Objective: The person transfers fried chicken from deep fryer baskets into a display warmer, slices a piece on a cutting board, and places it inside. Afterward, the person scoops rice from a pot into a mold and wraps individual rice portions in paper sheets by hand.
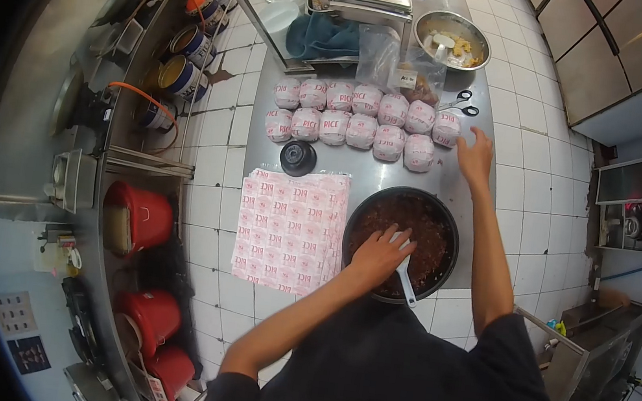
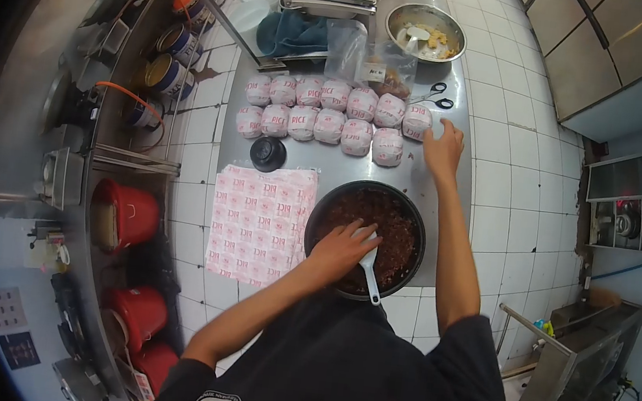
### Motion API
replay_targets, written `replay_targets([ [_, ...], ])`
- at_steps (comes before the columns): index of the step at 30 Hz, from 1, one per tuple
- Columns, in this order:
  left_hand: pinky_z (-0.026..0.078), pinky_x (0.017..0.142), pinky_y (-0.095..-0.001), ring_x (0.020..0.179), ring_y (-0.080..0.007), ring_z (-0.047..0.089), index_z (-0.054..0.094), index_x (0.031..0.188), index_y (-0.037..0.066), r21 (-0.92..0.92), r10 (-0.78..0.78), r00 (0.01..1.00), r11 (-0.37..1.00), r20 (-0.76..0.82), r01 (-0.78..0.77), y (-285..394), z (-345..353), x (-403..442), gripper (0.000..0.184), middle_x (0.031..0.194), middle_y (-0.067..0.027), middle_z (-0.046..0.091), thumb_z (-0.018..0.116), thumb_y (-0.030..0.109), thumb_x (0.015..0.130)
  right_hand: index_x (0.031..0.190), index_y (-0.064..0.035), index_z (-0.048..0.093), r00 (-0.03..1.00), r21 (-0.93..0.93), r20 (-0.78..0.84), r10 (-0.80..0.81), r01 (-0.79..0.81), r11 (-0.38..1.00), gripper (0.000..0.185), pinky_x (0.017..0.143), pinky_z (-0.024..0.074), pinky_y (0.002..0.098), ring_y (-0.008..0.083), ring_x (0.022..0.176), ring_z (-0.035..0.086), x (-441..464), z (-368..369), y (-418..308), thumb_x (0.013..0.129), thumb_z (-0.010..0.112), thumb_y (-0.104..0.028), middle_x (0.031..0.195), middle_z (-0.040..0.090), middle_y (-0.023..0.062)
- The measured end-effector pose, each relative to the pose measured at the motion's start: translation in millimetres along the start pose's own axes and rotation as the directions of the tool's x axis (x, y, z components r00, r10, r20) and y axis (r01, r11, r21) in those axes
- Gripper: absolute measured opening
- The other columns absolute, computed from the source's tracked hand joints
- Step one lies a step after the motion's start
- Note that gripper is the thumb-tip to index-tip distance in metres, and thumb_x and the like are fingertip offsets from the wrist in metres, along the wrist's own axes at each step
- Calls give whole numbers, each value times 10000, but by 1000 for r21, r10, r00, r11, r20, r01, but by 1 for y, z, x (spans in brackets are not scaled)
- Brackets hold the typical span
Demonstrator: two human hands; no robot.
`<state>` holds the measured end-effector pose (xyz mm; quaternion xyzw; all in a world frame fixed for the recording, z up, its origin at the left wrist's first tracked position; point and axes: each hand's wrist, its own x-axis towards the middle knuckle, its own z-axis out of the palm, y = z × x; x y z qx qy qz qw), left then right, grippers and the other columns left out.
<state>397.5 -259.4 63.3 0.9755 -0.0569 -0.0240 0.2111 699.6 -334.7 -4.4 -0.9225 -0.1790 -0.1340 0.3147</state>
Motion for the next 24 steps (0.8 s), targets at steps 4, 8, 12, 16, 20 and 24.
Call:
replay_targets([
  [4, 487, 843, -415, 1078, -306, 584, 611, 1085, 84, 46, -39, 986, 998, 162, 32, -7, -26, 25, 283, 1163, -95, 603, 588, 108, 804, 855, 8, 642, 698, 193, 715, -32, -154, 969, 206, 704, 522, 417, 331, 755, 679, -74, -145, -85, 849, 630, -197, 798, 679, 188],
  [8, 496, 797, -423, 890, -319, 616, 636, 967, 46, -284, -336, 834, 932, -438, 226, -60, -78, 21, 210, 912, -143, 630, 568, -25, 781, 1109, -24, 537, 459, 32, 873, -165, 284, 958, 498, 727, 531, 460, 365, 840, 655, -170, -164, -107, 705, 774, -191, 878, 664, 175],
  [12, 493, 856, -444, 1023, -367, 570, 537, 1225, 73, 110, -450, 773, 830, -447, 547, -197, -62, -15, 524, 1184, -173, 564, 728, 90, 737, 1074, 52, 540, 499, -37, 841, -210, 440, 897, 399, 672, 548, 417, 352, 826, 652, -191, -138, -91, 722, 693, -56, 869, 639, 210],
  [16, 478, 914, -474, 1109, -404, 553, 475, 1318, 72, 38, -639, 716, 738, -281, 674, -227, -28, -17, 728, 1296, -203, 508, 823, 208, 693, 1133, 95, 543, 589, -151, 779, -214, 507, 849, 451, 648, 556, 396, 344, 798, 660, -176, -141, -78, 726, 684, -41, 910, 632, 238],
  [20, 488, 927, -462, 1147, -387, 554, 404, 1366, 13, -337, -773, 555, 634, -307, 696, -182, -66, -25, 774, 1315, -204, 489, 814, 257, 757, 1210, 122, 520, 407, -81, 905, -121, 445, 892, 485, 654, 568, 419, 369, 788, 688, -165, -145, -87, 775, 645, -54, 963, 623, 293],
  [24, 468, 955, -345, 1154, -237, 523, 325, 1397, -36, -927, -848, 456, 356, -269, 115, -90, -42, -41, 702, 1298, -184, 464, 690, 328, 919, 1109, 94, 556, 575, -167, 804, -153, 465, 870, 322, 616, 568, 437, 370, 748, 697, -131, -149, -104, 835, 566, -76, 836, 652, 256],
])
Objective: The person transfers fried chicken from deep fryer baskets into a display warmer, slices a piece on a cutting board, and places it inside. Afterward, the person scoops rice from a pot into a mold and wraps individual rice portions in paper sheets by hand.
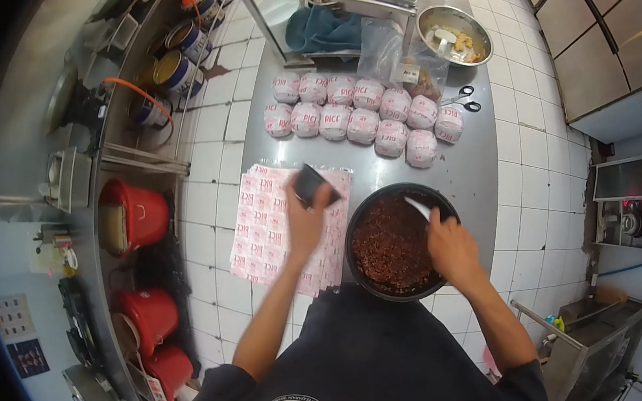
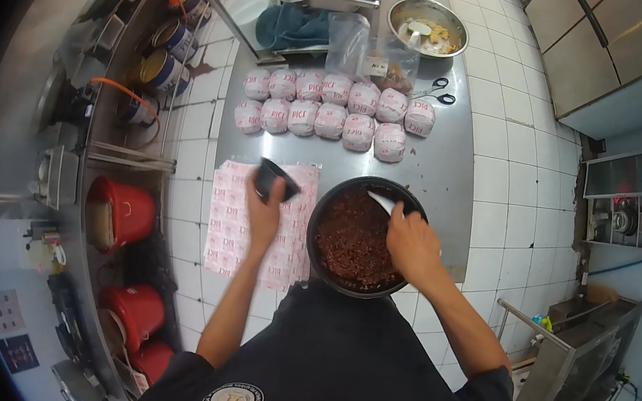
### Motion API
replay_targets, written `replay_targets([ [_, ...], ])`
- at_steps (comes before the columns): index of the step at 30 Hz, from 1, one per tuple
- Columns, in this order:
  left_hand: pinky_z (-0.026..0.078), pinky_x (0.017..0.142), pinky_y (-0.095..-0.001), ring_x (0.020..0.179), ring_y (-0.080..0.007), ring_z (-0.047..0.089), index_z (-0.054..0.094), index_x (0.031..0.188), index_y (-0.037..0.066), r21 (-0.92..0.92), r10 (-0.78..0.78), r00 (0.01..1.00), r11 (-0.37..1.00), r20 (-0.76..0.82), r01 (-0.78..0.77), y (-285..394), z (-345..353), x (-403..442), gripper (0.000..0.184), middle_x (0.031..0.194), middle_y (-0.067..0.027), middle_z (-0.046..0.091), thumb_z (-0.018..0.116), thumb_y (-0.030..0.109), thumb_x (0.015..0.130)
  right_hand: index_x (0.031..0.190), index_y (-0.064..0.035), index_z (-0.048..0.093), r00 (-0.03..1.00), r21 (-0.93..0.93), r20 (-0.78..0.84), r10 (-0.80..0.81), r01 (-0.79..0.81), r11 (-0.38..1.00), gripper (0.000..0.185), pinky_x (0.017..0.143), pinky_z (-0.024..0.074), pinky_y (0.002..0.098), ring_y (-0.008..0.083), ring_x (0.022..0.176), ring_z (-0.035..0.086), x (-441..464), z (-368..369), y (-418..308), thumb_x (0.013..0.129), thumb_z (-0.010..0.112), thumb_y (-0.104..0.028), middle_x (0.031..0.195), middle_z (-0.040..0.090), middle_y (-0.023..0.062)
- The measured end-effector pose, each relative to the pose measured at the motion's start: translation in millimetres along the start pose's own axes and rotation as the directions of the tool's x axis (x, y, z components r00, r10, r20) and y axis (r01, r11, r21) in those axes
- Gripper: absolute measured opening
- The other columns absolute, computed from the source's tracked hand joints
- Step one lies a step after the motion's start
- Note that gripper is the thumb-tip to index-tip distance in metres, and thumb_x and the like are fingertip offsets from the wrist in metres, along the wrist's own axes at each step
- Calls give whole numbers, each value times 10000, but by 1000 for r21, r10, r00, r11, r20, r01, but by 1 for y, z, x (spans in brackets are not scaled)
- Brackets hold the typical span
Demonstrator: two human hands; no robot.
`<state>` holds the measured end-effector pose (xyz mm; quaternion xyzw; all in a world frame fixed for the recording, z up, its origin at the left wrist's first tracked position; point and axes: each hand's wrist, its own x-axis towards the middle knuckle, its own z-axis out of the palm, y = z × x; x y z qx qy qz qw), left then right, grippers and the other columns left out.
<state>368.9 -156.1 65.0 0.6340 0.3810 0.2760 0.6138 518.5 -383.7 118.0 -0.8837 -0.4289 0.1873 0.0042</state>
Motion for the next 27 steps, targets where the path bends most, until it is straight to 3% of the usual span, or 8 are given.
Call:
replay_targets([
  [4, 417, 1006, -407, 1234, -305, 453, 247, 1432, -40, -4, 254, 963, 967, -86, -256, -29, 60, -50, 829, 1372, -209, 382, 727, 353, 882, 975, 57, 577, 997, -15, -44, -67, 66, 998, 199, 574, 571, 430, 360, 653, 694, 49, 51, -15, 841, 548, -87, 723, 659, 222],
  [7, 431, 989, -433, 1256, -381, 449, 223, 1431, -52, 124, 261, 965, 959, -25, -256, -14, 64, -38, 874, 1384, -250, 361, 748, 349, 858, 929, 59, 592, 988, 6, -37, -149, 149, 989, 185, 549, 574, 410, 353, 598, 693, 37, 70, -35, 836, 552, -95, 670, 664, 218],
  [10, 459, 953, -472, 1248, -460, 439, 203, 1428, -57, 379, 471, 878, 799, 87, -467, -8, 71, -20, 910, 1388, -286, 342, 758, 357, 838, 932, 53, 594, 967, 16, 40, -251, 251, 968, 182, 584, 578, 424, 365, 647, 701, 7, 73, -54, 842, 542, -97, 709, 673, 227],
  [15, 469, 961, -427, 1194, -421, 498, 197, 1431, -28, 335, 390, 903, 838, 182, -430, 4, 78, -12, 868, 1379, -266, 364, 762, 271, 845, 958, 17, 581, 935, 3, 310, -175, 183, 983, 169, 709, 560, 490, 406, 805, 693, 2, 9, -20, 879, 500, -108, 837, 689, 231],
  [19, 479, 967, -362, 1179, -244, 526, 246, 1406, -9, -154, 135, 983, 981, 124, -116, 23, 53, -37, 788, 1312, -161, 451, 770, 180, 848, 955, 12, 564, 961, 44, 273, -47, 36, 998, 164, 681, 540, 504, 411, 775, 677, -14, -37, 5, 884, 493, -117, 831, 681, 237],
  [24, 477, 988, -369, 1182, -236, 524, 304, 1371, 27, -144, -26, 955, 987, 295, 72, 25, 8, -79, 801, 1304, -146, 441, 827, 182, 785, 880, 0, 640, 929, -14, 370, -14, 21, 1000, 182, 661, 552, 475, 371, 750, 695, -52, -25, -6, 866, 529, -144, 795, 693, 211],
  [26, 480, 985, -358, 1182, -248, 527, 333, 1355, 28, -111, -21, 929, 992, 368, 66, 29, 4, -85, 809, 1310, -144, 430, 851, 167, 749, 853, -17, 692, 905, -44, 424, -23, 46, 998, 202, 667, 563, 450, 341, 768, 710, -52, 9, -20, 863, 540, -149, 813, 706, 195],
  [27, 487, 974, -357, 1181, -266, 530, 349, 1343, 25, 45, 67, 900, 994, 431, -95, 35, 3, -82, 822, 1312, -145, 426, 862, 149, 712, 852, -30, 709, 893, -64, 448, -37, 74, 995, 203, 671, 566, 442, 329, 777, 715, -46, 22, -23, 861, 548, -152, 826, 712, 187],
])
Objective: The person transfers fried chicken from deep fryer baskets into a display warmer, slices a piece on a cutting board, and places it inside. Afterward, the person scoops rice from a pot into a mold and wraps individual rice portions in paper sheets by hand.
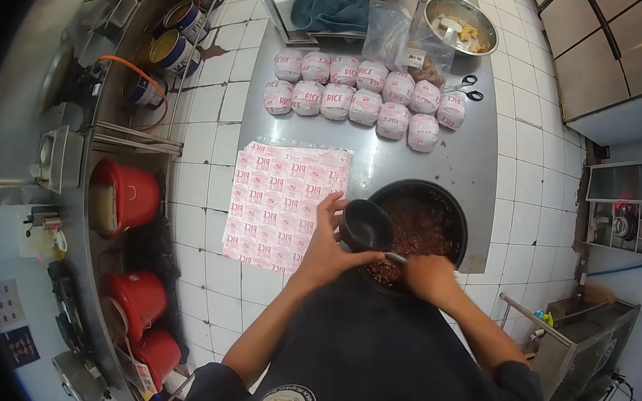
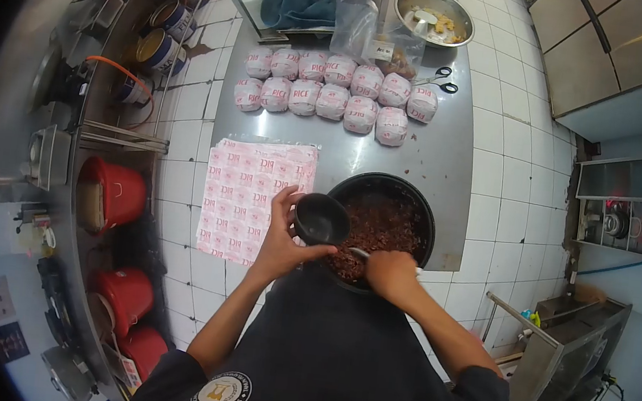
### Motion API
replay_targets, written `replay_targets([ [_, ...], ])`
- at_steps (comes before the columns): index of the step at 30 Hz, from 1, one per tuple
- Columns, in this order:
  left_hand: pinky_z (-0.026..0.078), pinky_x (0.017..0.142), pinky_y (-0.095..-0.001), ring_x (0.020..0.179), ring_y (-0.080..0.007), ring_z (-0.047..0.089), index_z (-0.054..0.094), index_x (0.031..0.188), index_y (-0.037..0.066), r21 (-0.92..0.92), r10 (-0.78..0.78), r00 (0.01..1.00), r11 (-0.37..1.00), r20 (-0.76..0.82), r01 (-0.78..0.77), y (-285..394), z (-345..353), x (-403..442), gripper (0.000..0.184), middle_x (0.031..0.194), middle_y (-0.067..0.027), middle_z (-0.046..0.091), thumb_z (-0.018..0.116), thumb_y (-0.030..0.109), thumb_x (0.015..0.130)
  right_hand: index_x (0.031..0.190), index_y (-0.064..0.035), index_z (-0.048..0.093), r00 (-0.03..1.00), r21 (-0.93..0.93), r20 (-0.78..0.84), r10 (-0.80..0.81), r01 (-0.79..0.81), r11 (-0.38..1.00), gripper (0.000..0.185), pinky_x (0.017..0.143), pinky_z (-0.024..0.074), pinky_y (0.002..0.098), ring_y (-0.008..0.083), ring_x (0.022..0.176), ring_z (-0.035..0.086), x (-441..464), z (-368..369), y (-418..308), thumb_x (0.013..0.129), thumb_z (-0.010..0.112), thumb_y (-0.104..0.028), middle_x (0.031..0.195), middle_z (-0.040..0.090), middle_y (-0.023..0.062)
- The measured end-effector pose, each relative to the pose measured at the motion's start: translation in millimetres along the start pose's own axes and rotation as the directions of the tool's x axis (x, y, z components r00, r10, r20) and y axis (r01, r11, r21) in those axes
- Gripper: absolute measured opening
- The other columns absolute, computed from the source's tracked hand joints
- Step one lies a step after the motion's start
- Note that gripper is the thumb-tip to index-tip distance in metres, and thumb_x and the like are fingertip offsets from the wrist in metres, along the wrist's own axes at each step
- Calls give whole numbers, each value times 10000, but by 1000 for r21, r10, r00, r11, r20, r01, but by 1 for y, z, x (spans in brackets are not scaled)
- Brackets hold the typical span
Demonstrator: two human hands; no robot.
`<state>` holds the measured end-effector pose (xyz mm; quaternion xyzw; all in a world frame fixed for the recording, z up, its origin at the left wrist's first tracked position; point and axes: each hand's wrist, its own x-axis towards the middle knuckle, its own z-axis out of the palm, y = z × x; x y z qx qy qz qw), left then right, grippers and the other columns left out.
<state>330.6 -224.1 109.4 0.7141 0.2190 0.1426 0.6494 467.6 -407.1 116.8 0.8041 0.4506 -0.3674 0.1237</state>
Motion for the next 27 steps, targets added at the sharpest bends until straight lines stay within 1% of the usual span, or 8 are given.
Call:
replay_targets([
  [3, 508, 938, -359, 1181, -314, 535, 396, 1314, 17, 481, 128, 954, 840, 272, -250, 26, -5, 13, 831, 1308, -151, 427, 863, 88, 631, 862, -60, 745, 998, -44, 57, -23, 26, 999, 215, 684, 573, 423, 304, 802, 726, 19, -3, 3, 863, 556, -162, 856, 725, 167],
  [8, 532, 878, -399, 1116, -359, 574, 469, 1256, 20, 701, -64, 782, 493, 620, -516, -7, 27, 29, 657, 1236, -165, 519, 750, 26, 662, 845, -76, 753, 1000, -144, 20, 20, -17, 989, 188, 691, 573, 407, 286, 800, 730, 22, -6, 13, 828, 630, -217, 839, 730, 148],
  [10, 540, 852, -404, 1043, -354, 612, 502, 1200, 20, 711, -139, 753, 474, 643, -520, -24, 47, 42, 546, 1166, -163, 569, 715, 29, 697, 815, -83, 752, 996, -199, -16, -91, 86, 976, 172, 659, 572, 387, 276, 767, 731, 28, 19, 8, 804, 658, -228, 793, 728, 129],
  [13, 552, 815, -417, 969, -355, 650, 531, 1135, 17, 696, -232, 683, 464, 692, -548, -41, 64, 51, 462, 1094, -164, 612, 707, 47, 709, 820, -78, 755, 994, -86, -110, -13, 4, 996, 201, 676, 574, 384, 287, 758, 730, 11, -22, 34, 835, 599, -203, 783, 729, 118],
  [18, 556, 814, -443, 996, -368, 651, 536, 1139, 15, 706, -341, 635, 499, 694, -503, -41, 76, 48, 501, 1077, -186, 618, 741, 76, 686, 994, -26, 735, 981, -61, 196, 3, 9, 998, 277, 829, 550, 419, 332, 980, 694, 19, 0, 14, 886, 528, -173, 1021, 712, 195],
  [21, 552, 832, -456, 1025, -389, 637, 520, 1149, 12, 710, -335, 662, 551, 670, -439, -49, 72, 40, 589, 1101, -208, 602, 797, 118, 640, 1000, 11, 722, 972, 79, 232, 28, -47, 996, 295, 852, 540, 446, 364, 974, 688, 29, 6, 22, 874, 515, -156, 1027, 705, 217],
  [24, 552, 840, -460, 1051, -398, 625, 504, 1165, 4, 713, -404, 620, 576, 673, -399, -29, 64, 39, 696, 1149, -223, 580, 849, 143, 578, 1008, 23, 714, 930, 41, 343, -130, 123, 991, 295, 854, 535, 447, 375, 968, 684, 34, 1, 30, 848, 540, -153, 1020, 698, 236],
  [27, 552, 846, -452, 1067, -389, 623, 499, 1166, -6, 721, -414, 629, 587, 658, -368, -30, 57, 44, 758, 1187, -219, 569, 883, 158, 534, 988, 25, 713, 927, 112, 355, -125, 90, 990, 294, 829, 539, 446, 365, 952, 688, 30, -18, 47, 830, 559, -168, 995, 697, 246],
])
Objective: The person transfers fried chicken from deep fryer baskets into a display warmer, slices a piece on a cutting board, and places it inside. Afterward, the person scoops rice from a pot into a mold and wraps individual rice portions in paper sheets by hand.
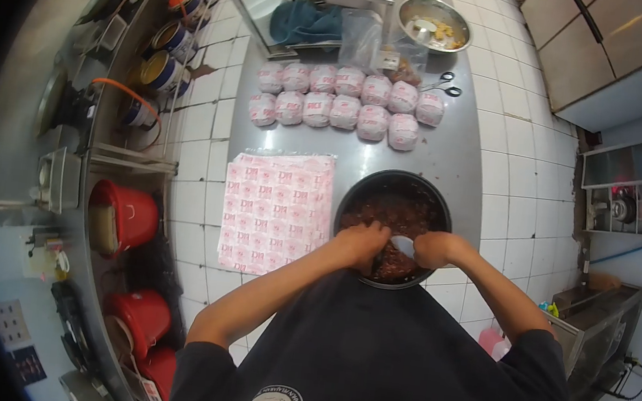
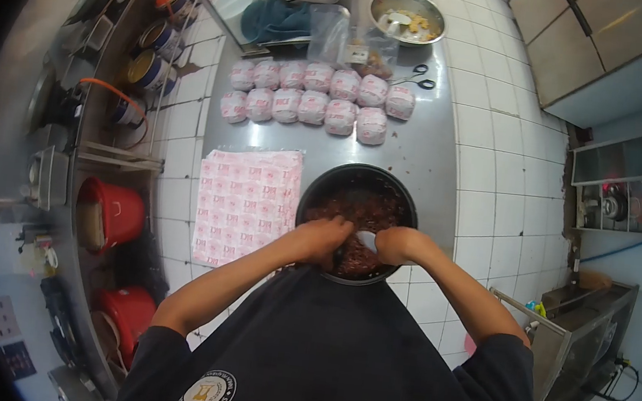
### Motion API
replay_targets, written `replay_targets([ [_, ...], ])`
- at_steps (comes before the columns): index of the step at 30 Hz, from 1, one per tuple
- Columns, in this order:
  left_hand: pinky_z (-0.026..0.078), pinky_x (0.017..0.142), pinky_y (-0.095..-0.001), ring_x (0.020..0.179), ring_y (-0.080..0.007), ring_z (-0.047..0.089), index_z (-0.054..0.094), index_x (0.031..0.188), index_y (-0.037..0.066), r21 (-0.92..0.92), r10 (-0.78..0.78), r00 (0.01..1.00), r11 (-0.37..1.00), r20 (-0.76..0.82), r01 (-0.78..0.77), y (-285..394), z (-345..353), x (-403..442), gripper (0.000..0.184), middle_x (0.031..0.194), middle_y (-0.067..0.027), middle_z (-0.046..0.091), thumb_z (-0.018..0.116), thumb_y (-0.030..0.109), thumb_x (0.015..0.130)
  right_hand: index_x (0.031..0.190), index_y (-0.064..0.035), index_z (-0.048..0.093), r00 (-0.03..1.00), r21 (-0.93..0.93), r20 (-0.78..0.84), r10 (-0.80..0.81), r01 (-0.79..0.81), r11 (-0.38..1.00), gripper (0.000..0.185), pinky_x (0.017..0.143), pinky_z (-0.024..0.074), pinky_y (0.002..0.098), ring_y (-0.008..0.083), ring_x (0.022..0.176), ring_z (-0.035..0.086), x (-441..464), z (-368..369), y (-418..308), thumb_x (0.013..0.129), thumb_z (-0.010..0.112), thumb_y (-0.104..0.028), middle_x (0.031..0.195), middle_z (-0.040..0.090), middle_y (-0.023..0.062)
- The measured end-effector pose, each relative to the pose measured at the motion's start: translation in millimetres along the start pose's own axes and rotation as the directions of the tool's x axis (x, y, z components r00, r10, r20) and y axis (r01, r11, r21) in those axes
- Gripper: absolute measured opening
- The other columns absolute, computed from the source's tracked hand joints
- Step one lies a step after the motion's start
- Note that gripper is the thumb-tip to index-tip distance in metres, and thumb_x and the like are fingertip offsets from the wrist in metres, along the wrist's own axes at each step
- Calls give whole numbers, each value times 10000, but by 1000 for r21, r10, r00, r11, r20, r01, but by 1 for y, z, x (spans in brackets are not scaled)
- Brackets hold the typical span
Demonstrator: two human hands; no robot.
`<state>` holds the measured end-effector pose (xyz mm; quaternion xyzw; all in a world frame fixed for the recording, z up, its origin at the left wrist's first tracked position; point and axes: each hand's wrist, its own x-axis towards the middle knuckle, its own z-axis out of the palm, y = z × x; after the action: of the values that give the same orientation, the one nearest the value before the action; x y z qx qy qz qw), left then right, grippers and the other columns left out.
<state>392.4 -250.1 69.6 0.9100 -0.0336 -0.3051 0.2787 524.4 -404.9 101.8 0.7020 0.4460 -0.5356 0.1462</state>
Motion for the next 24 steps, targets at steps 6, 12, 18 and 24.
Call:
replay_targets([
  [6, 533, 860, -450, 1054, -382, 597, 480, 1130, 16, 105, 22, 998, 994, -57, -16, -5, -22, -6, 770, 1134, -193, 585, 871, 234, 503, 873, -126, 762, 955, -179, -296, 11, -67, 982, 284, 693, 553, 397, 259, 873, 715, -67, 3, -35, 906, 564, -326, 920, 735, 109],
  [12, 563, 786, -446, 1000, -394, 603, 468, 1106, 11, 263, 17, 981, 964, -194, 36, 3, -23, -10, 596, 1081, -178, 581, 812, 160, 644, 845, -50, 747, 894, -67, -446, -35, 6, 998, 212, 676, 559, 392, 285, 804, 724, -39, 42, -58, 828, 583, -183, 847, 732, 143],
  [18, 585, 731, -424, 980, -350, 618, 476, 1147, 10, 345, 60, 983, 939, -175, 4, 9, -19, -10, 459, 1042, -163, 581, 687, 65, 743, 843, -74, 764, 786, 18, -610, 103, -116, 993, 222, 692, 556, 376, 259, 823, 724, -21, 26, -43, 836, 581, -199, 865, 738, 125],
  [24, 563, 768, -431, 972, -365, 600, 465, 1163, -19, 357, 76, 949, 933, -307, 40, -5, 3, -1, 451, 1063, -180, 567, 645, 48, 755, 840, -84, 760, 758, -29, -647, 80, -130, 991, 204, 648, 554, 358, 249, 778, 724, 2, 20, -36, 836, 595, -203, 836, 739, 106],
])
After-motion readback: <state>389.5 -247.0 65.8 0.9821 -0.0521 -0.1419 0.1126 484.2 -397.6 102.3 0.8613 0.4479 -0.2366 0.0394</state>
